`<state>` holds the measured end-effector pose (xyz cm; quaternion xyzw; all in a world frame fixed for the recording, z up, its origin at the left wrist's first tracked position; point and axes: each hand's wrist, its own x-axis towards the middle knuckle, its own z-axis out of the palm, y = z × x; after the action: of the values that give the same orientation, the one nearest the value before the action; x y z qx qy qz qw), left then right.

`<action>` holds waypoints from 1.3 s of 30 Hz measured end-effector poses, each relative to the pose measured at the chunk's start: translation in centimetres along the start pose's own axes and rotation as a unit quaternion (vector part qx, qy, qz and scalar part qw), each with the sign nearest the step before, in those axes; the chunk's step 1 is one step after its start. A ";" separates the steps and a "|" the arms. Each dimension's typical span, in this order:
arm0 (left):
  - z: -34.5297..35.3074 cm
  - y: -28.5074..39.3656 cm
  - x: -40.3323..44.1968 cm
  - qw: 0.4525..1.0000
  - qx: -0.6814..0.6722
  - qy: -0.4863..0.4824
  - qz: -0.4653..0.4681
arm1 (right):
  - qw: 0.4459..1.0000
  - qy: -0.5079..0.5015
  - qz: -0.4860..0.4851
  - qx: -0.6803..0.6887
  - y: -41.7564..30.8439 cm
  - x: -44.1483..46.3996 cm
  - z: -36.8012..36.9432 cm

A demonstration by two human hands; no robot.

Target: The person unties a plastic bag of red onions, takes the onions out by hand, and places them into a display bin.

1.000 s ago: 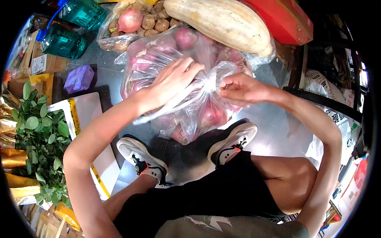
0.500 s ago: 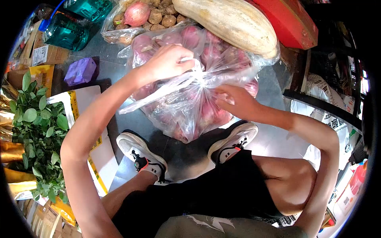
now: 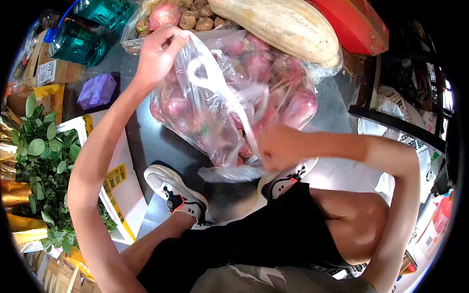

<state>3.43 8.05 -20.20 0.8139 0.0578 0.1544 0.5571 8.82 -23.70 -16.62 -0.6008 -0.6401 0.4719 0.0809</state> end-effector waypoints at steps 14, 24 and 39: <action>-5.4 3.5 -1.5 0.960 0.230 -0.022 0.159 | 0.996 -0.089 0.019 0.008 3.9 -12.5 2.1; 7.4 8.0 -3.9 0.724 0.411 -0.497 0.246 | 0.977 0.190 -0.080 -0.055 -2.5 -4.5 -3.5; -6.3 8.1 -10.8 0.658 0.405 -0.634 -0.038 | 0.926 -0.169 0.056 -0.333 5.5 -10.1 -1.8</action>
<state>-9.40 7.79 -12.57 0.8564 -0.2222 -0.4591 0.0796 16.51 -32.25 -14.77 -0.5389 -0.7301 0.3303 -0.2596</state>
